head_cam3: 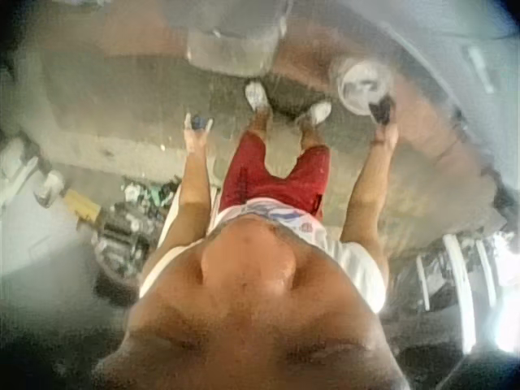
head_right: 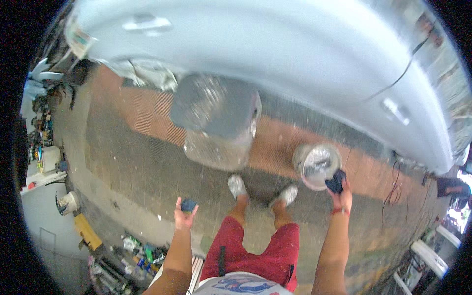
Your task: The person walks to a white car with newspaper taped over the windows and uses a sanding block to sand the hood surface. They briefly walk away to retrieve another sanding block from a cluttered area, then return to continue sanding the hood with both hands.
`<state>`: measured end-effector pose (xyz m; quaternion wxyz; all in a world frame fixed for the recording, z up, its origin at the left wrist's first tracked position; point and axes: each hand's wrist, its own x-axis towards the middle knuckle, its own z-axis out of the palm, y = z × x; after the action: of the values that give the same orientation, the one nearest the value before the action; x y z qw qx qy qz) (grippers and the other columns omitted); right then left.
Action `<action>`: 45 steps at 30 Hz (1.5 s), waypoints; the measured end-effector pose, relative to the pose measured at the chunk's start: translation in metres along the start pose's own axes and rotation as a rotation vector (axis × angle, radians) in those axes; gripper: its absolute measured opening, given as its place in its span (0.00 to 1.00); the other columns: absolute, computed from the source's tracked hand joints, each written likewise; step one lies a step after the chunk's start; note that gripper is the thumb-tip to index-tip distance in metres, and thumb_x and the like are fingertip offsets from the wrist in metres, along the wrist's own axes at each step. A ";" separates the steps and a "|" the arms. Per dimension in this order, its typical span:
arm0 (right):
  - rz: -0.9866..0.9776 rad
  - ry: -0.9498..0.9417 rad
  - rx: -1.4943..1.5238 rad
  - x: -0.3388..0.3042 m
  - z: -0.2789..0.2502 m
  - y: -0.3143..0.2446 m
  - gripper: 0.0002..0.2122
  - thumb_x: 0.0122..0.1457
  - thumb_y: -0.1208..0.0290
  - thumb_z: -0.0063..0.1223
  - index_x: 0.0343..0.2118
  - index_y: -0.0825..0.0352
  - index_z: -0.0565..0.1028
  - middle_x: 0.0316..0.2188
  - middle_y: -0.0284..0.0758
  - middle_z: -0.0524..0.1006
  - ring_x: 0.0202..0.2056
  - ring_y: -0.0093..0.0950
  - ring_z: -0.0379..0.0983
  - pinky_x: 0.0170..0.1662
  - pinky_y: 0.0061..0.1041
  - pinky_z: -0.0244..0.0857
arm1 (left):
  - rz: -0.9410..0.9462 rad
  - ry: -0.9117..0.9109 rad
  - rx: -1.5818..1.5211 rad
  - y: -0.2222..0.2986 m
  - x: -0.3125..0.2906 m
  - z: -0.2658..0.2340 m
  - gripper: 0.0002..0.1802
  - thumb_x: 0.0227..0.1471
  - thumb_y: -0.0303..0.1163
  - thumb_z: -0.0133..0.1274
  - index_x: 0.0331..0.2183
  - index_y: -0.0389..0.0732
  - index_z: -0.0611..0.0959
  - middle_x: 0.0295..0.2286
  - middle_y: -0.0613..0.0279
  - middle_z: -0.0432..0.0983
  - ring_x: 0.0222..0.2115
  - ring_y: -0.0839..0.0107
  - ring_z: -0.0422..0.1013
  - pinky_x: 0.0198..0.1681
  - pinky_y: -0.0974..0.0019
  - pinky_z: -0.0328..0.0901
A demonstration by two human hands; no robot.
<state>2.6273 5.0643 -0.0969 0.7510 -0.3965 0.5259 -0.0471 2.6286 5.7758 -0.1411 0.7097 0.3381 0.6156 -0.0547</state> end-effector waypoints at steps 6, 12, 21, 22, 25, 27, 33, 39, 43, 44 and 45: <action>-0.388 -0.101 0.404 -0.141 0.000 -0.128 0.31 0.70 0.36 0.52 0.64 0.58 0.74 0.62 0.36 0.78 0.61 0.41 0.75 0.61 0.57 0.73 | 0.151 -0.113 -0.054 0.126 -0.026 0.105 0.24 0.71 0.54 0.50 0.62 0.57 0.78 0.59 0.66 0.72 0.60 0.59 0.69 0.65 0.38 0.64; -0.745 -0.151 0.838 -0.184 0.089 -0.187 0.36 0.71 0.35 0.49 0.67 0.65 0.73 0.64 0.43 0.76 0.65 0.51 0.72 0.65 0.55 0.69 | 0.256 -0.344 -0.175 0.251 -0.051 0.241 0.24 0.72 0.51 0.51 0.63 0.54 0.76 0.58 0.68 0.72 0.58 0.61 0.70 0.66 0.41 0.64; -0.703 0.173 1.047 -0.171 0.177 -0.277 0.40 0.73 0.37 0.45 0.63 0.80 0.71 0.63 0.51 0.76 0.63 0.48 0.73 0.73 0.62 0.59 | 0.339 -0.696 -0.366 0.398 -0.184 0.501 0.21 0.75 0.44 0.49 0.62 0.49 0.73 0.57 0.57 0.74 0.57 0.51 0.72 0.65 0.34 0.68; -0.723 0.171 1.073 -0.190 0.174 -0.295 0.41 0.73 0.36 0.44 0.64 0.80 0.71 0.63 0.51 0.76 0.64 0.48 0.72 0.74 0.62 0.57 | 0.335 -0.692 -0.351 0.409 -0.207 0.523 0.20 0.75 0.45 0.48 0.62 0.50 0.73 0.57 0.56 0.74 0.57 0.51 0.72 0.65 0.34 0.68; -0.761 0.198 1.098 -0.241 0.198 -0.354 0.45 0.72 0.32 0.39 0.68 0.79 0.67 0.68 0.54 0.71 0.68 0.54 0.66 0.76 0.62 0.52 | 0.410 -0.652 -0.338 0.461 -0.265 0.555 0.20 0.75 0.47 0.47 0.61 0.50 0.74 0.57 0.56 0.74 0.57 0.51 0.72 0.66 0.34 0.68; -0.840 0.121 1.060 -0.272 0.210 -0.381 0.46 0.72 0.31 0.39 0.70 0.79 0.64 0.70 0.54 0.67 0.70 0.57 0.62 0.76 0.61 0.52 | 0.489 -0.670 -0.337 0.495 -0.288 0.563 0.20 0.75 0.48 0.48 0.60 0.50 0.74 0.57 0.56 0.74 0.56 0.52 0.73 0.65 0.35 0.68; -0.849 0.050 1.067 -0.306 0.223 -0.466 0.39 0.71 0.34 0.45 0.71 0.64 0.69 0.71 0.52 0.67 0.70 0.58 0.64 0.75 0.65 0.52 | 0.549 -0.732 -0.253 0.563 -0.377 0.617 0.20 0.75 0.48 0.48 0.58 0.48 0.77 0.55 0.61 0.77 0.57 0.57 0.73 0.62 0.37 0.71; -0.896 -0.075 1.023 -0.319 0.307 -0.576 0.33 0.72 0.38 0.48 0.65 0.64 0.73 0.69 0.50 0.71 0.69 0.57 0.65 0.74 0.64 0.55 | 0.688 -0.862 -0.107 0.638 -0.462 0.696 0.20 0.76 0.47 0.46 0.61 0.49 0.75 0.58 0.62 0.73 0.58 0.59 0.71 0.60 0.39 0.71; -1.028 -0.074 1.027 -0.330 0.383 -0.651 0.32 0.72 0.40 0.51 0.64 0.65 0.74 0.68 0.51 0.72 0.70 0.58 0.64 0.74 0.64 0.56 | 0.877 -0.930 0.054 0.660 -0.510 0.776 0.23 0.77 0.47 0.44 0.64 0.50 0.73 0.62 0.60 0.69 0.60 0.60 0.69 0.62 0.43 0.70; -1.046 -0.096 0.998 -0.334 0.405 -0.667 0.31 0.72 0.41 0.52 0.63 0.65 0.74 0.67 0.51 0.73 0.69 0.58 0.65 0.74 0.64 0.57 | 0.929 -0.934 0.106 0.658 -0.522 0.797 0.24 0.77 0.47 0.43 0.66 0.50 0.72 0.64 0.59 0.67 0.61 0.61 0.69 0.63 0.44 0.69; -1.066 -0.119 0.967 -0.334 0.425 -0.683 0.30 0.72 0.42 0.53 0.62 0.65 0.75 0.66 0.51 0.73 0.69 0.59 0.65 0.73 0.63 0.57 | 1.000 -0.914 0.193 0.656 -0.534 0.821 0.26 0.77 0.48 0.42 0.69 0.51 0.70 0.66 0.58 0.65 0.63 0.59 0.67 0.66 0.45 0.66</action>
<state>3.0672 4.9941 0.6516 0.7448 -0.2243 0.1395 -0.6128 3.5137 5.6478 0.6269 0.8050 0.5866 0.0166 0.0877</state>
